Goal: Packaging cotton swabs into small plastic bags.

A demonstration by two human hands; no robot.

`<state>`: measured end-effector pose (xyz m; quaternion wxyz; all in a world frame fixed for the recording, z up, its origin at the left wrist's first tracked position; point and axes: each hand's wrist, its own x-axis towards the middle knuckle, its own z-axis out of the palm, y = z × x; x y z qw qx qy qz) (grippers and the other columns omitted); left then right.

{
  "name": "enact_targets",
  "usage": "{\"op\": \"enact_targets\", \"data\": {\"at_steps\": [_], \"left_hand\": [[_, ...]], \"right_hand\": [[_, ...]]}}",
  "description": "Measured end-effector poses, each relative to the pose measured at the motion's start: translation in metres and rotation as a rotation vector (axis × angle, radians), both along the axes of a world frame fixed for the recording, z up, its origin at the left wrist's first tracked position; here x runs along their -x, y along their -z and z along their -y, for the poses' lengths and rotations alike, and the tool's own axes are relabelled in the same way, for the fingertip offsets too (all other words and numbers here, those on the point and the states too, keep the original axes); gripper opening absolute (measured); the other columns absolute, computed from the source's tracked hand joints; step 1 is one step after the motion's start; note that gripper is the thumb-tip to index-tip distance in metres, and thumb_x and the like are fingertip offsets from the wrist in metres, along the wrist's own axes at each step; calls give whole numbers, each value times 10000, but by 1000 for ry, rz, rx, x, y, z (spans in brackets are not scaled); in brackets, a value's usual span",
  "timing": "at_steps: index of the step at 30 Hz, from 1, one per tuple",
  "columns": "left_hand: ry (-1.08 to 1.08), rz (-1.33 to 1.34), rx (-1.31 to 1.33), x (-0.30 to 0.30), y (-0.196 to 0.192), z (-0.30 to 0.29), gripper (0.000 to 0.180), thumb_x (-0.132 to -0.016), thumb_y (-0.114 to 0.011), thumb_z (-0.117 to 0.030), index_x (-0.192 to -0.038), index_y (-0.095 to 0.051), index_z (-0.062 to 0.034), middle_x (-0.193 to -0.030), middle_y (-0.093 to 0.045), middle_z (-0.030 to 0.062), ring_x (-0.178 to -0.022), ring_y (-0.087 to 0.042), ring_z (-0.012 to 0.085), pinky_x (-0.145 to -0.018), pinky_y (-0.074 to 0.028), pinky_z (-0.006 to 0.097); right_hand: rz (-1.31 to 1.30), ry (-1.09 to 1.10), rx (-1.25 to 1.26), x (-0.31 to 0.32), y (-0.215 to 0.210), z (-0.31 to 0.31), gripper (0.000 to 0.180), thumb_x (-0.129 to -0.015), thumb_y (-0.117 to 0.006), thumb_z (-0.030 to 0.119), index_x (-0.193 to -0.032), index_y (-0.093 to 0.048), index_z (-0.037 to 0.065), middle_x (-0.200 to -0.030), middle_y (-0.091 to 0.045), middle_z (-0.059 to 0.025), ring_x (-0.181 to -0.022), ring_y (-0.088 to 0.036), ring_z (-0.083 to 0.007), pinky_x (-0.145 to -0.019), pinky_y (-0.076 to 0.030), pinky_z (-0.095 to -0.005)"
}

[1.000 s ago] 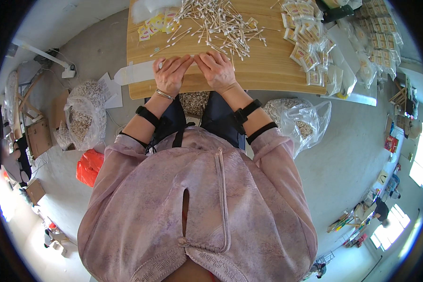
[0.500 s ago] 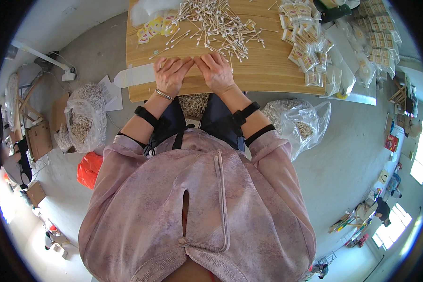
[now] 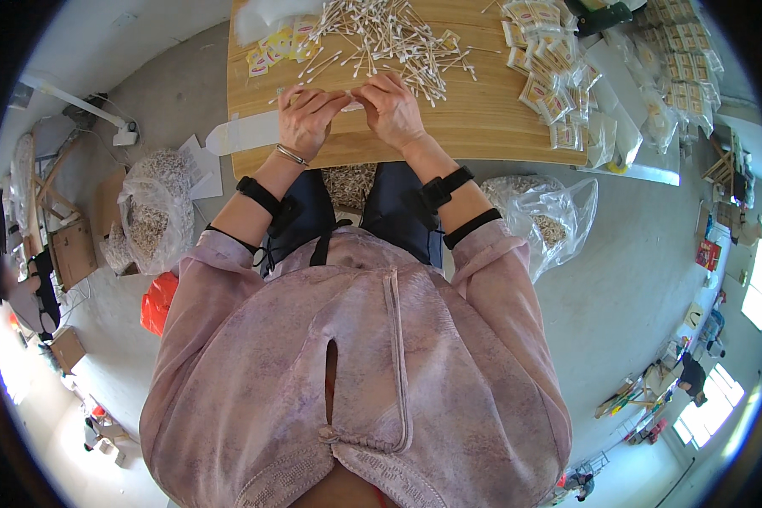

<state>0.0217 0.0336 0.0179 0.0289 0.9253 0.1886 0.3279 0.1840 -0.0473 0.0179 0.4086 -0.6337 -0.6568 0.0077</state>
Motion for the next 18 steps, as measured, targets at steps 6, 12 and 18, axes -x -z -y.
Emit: {"op": "enact_targets", "data": {"at_steps": [6,12,18], "left_hand": [[62,7,-12,-3,-3,-4,215,-738,-566,-121,-914,-665,-196,-913,-643,-85,-867,-582,91,-913,-373,338],[89,6,-31,3,-6,15,207,-730,-576,-130,-909,-673,-170,-929,-633,-76,-892,-568,98,-937,-385,346],[40,6,-71,9,4,26,235,-725,-589,-140,-941,-679,-168,-956,-622,-77,-901,-563,102,-947,-386,348]], "right_hand": [[-13,11,-3,-2,-1,2,111,-719,-652,15,-806,-664,83,-790,-577,-44,-806,-548,-265,-699,-476,-350],[71,52,-21,10,1,29,181,-680,-633,21,-847,-668,82,-793,-557,-40,-797,-543,-249,-696,-476,-339],[317,28,-63,13,7,39,289,-639,-604,63,-919,-675,75,-820,-532,-9,-805,-549,-199,-692,-492,-313]]}}
